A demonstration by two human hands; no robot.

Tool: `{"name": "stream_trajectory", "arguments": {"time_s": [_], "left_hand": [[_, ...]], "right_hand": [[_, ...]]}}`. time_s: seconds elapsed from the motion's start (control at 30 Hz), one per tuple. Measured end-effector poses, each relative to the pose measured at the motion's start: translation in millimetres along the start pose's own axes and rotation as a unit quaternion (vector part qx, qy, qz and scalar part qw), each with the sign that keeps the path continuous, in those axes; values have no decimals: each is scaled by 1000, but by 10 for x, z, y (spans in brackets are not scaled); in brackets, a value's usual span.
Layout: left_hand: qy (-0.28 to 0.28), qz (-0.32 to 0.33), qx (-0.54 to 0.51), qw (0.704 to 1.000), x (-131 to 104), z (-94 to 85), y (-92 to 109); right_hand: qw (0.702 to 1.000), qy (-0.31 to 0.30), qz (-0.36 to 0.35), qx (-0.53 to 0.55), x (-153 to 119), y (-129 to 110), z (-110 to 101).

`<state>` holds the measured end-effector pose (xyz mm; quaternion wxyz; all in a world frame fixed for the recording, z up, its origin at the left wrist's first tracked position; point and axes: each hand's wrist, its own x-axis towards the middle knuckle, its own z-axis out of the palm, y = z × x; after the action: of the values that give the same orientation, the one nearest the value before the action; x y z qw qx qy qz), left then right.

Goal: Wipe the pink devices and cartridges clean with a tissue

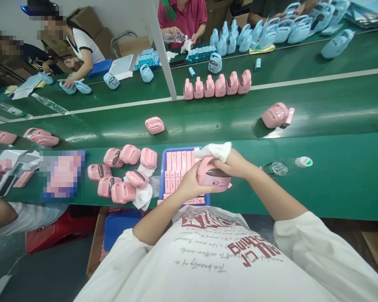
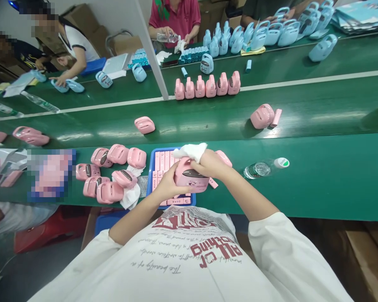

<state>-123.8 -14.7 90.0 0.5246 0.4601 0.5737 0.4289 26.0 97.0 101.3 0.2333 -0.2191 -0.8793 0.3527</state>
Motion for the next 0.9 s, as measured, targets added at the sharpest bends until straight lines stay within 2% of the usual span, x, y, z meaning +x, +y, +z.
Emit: {"name": "stream_trajectory", "arguments": {"time_s": [0.1, 0.2, 0.27, 0.37, 0.4, 0.43, 0.5, 0.53, 0.57, 0.6, 0.63, 0.77, 0.87, 0.9], "left_hand": [[15, -6, -32, 999, 73, 54, 22], [60, 13, -83, 995, 126, 47, 15], [74, 26, -123, 989, 130, 2, 13], [79, 35, -205, 975, 102, -67, -12], [85, 37, -229, 969, 89, -81, -30], [91, 41, -252, 963, 78, -90, -52], [102, 46, -292, 950, 58, -100, -97], [102, 45, -307, 945, 51, -103, -116], [100, 39, -317, 942, 45, -107, -132], [99, 30, -322, 941, 40, -111, -142], [101, 18, -323, 941, 37, -114, -149], [99, -7, -333, 938, 28, -101, -146], [87, 1, -369, 925, 22, -59, -114], [78, -5, -386, 919, 19, -45, -96]], "right_hand": [[987, -39, -112, -109, 59, -101, 64], [973, 18, -178, -145, 26, -125, 148], [977, 83, -155, -120, -59, -84, 202], [976, 213, -37, 22, -244, 12, 326], [959, 266, 24, 96, -305, 40, 379], [926, 321, 93, 175, -360, 62, 431], [827, 414, 220, 312, -438, 88, 510], [778, 444, 261, 360, -460, 93, 528], [742, 464, 281, 395, -473, 96, 530], [724, 472, 282, 417, -478, 96, 518], [719, 473, 274, 429, -480, 95, 497], [738, 459, 252, 425, -497, 94, 413], [745, 450, 273, 409, -557, 107, 375], [759, 432, 290, 391, -583, 118, 351]]}}
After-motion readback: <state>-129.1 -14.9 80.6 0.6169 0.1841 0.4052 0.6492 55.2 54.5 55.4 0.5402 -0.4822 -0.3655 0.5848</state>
